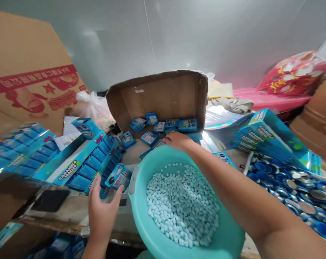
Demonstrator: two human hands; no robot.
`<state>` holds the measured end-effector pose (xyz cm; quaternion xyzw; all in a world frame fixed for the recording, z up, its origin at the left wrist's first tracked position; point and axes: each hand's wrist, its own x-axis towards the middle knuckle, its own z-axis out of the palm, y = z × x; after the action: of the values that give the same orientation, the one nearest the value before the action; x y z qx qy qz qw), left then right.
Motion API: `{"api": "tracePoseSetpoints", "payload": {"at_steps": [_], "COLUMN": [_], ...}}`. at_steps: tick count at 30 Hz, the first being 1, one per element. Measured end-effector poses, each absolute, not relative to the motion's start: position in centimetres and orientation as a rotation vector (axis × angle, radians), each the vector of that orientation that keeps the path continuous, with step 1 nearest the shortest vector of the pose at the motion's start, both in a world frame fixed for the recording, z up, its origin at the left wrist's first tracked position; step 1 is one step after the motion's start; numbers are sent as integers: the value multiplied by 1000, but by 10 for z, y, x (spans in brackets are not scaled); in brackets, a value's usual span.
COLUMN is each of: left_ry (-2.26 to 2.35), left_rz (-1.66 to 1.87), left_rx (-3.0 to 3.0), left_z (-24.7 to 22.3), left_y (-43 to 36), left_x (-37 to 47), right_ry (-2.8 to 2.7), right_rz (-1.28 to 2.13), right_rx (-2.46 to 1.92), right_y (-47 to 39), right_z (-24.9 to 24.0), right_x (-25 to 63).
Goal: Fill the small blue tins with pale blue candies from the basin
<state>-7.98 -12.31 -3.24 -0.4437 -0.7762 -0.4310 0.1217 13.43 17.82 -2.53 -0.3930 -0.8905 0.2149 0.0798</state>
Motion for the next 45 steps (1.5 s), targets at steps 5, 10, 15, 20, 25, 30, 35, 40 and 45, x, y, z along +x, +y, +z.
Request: {"api": "tracePoseSetpoints", "payload": {"at_steps": [5,10,15,20,25,30,35,40,45], "left_ry": [-1649,-1731,-1558,-1391,-1303,-1364,-1746,-2308,-2452], "left_rz": [-756,279,353,308,-79,-410,-815,-844,-506], "left_rx": [-2521,-3113,-3229,-3294,-3307,-3220,-3003,-2337,-2151], "left_z": [20,-4,-15,-20,-20,-19,-1,34,50], "left_y": [-118,-86,-79,-77,-81,-88,-97,-109,-104], "left_x": [10,61,55,52,45,30,-14,-97,-147], "right_ry": [-2680,-2678,-2679,-2658,-2661,-2637,-2642,-2669,-2642], "right_rz": [686,693,737,791,818,835,874,824,867], "right_rx": [-1177,-1231,-1219,-1242,-1262,-1317,-1315,-1287,-1244], "right_y": [178,179,181,182,180,178,180,179,179], "right_z": [-25,-28,-29,-27,-22,-21,-23,-23,-22], "right_x": [135,135,135,134,134,135,134,133,133]}}
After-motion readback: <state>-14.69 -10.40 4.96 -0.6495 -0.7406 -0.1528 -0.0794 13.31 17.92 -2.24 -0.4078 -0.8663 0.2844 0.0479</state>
